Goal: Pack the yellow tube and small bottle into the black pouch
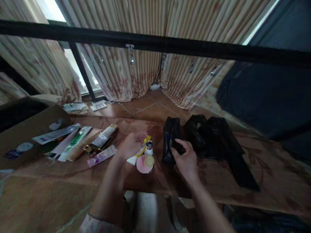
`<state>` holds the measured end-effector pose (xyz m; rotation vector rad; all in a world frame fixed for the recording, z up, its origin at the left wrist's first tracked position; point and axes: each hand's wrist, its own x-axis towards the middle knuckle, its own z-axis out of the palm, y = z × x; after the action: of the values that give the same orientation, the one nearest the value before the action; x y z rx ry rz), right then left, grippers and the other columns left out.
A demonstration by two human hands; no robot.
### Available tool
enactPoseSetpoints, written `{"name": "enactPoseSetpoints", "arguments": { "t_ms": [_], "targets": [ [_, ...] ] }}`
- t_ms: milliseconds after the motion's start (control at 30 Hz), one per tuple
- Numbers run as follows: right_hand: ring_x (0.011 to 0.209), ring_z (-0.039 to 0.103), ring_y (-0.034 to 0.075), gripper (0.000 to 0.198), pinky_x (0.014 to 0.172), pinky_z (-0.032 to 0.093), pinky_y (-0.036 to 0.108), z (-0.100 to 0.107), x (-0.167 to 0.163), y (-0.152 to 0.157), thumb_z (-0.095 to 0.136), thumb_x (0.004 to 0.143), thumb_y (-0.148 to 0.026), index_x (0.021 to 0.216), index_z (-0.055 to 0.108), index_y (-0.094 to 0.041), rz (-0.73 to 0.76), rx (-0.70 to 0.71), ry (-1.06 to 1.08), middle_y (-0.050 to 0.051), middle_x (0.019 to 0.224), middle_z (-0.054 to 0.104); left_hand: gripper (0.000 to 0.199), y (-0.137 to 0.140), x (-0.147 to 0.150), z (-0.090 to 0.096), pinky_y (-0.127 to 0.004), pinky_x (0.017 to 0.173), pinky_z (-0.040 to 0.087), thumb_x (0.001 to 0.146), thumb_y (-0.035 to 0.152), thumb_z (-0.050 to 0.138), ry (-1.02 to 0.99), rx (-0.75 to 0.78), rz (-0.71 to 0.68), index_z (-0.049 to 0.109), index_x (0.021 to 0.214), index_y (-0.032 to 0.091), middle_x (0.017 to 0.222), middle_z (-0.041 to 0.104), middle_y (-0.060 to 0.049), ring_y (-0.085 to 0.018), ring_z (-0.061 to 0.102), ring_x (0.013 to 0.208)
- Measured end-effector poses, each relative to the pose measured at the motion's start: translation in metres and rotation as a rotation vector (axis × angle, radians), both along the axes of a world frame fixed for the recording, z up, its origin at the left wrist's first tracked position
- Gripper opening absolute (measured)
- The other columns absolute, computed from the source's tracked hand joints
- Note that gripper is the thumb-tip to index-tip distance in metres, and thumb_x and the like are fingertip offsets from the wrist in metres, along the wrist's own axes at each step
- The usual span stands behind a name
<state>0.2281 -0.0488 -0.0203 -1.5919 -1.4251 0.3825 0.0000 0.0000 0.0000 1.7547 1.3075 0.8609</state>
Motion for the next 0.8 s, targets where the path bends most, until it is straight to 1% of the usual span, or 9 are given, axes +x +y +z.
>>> {"name": "enactPoseSetpoints", "arguments": {
  "t_ms": [133,267,433,567,667,800],
  "targets": [
    [0.105,0.061,0.025,0.032,0.095,0.046,0.040,0.000,-0.001,-0.001,0.063,0.077,-0.030,0.105,0.069,-0.017,0.017,0.004,-0.019,0.011,0.111,0.064,0.037,0.000,0.004,0.002,-0.031,0.085,0.050,0.067,0.008,0.046,0.071,0.013,-0.119,0.070,0.093,0.015,0.095,0.072,-0.005,-0.019,0.064,0.090],
    [0.102,0.063,0.025,0.031,0.091,0.048,0.039,0.001,-0.001,-0.002,0.062,0.077,-0.030,0.106,0.069,-0.018,0.023,-0.007,-0.028,0.010,0.111,0.064,0.031,-0.004,0.009,0.009,-0.026,0.076,0.047,0.065,0.006,0.049,0.199,-0.021,-0.189,0.067,0.089,0.017,0.084,0.069,-0.002,-0.017,0.063,0.081],
    [0.103,0.062,0.025,0.029,0.091,0.048,0.040,0.001,-0.001,-0.001,0.063,0.078,-0.030,0.104,0.069,-0.019,0.024,0.008,-0.056,0.010,0.110,0.065,0.018,-0.009,0.014,0.011,-0.024,0.067,0.043,0.069,0.007,0.053,0.327,-0.093,-0.196,0.061,0.081,0.019,0.076,0.065,0.001,-0.015,0.060,0.073],
    [0.102,0.062,0.025,0.029,0.091,0.048,0.040,0.000,-0.002,0.000,0.062,0.078,-0.030,0.104,0.069,-0.020,0.028,0.017,-0.057,0.009,0.108,0.065,0.007,-0.011,0.018,0.009,-0.025,0.066,0.041,0.078,0.015,0.053,0.379,-0.072,-0.181,0.058,0.080,0.020,0.076,0.063,0.000,-0.015,0.059,0.072],
    [0.101,0.063,0.025,0.028,0.091,0.048,0.040,0.000,-0.003,0.000,0.062,0.078,-0.031,0.103,0.069,-0.020,0.030,0.020,-0.053,0.009,0.107,0.065,0.007,-0.011,0.020,0.009,-0.026,0.067,0.042,0.082,0.019,0.051,0.406,-0.056,-0.173,0.058,0.080,0.020,0.076,0.063,-0.001,-0.015,0.059,0.072],
    [0.102,0.063,0.025,0.029,0.090,0.048,0.040,0.000,-0.003,0.000,0.062,0.078,-0.031,0.103,0.069,-0.020,0.030,-0.001,-0.053,0.009,0.109,0.065,0.007,-0.012,0.021,0.010,-0.026,0.068,0.042,0.083,0.021,0.053,0.432,-0.061,-0.159,0.059,0.080,0.019,0.078,0.064,-0.001,-0.016,0.060,0.073]
  ]
}}
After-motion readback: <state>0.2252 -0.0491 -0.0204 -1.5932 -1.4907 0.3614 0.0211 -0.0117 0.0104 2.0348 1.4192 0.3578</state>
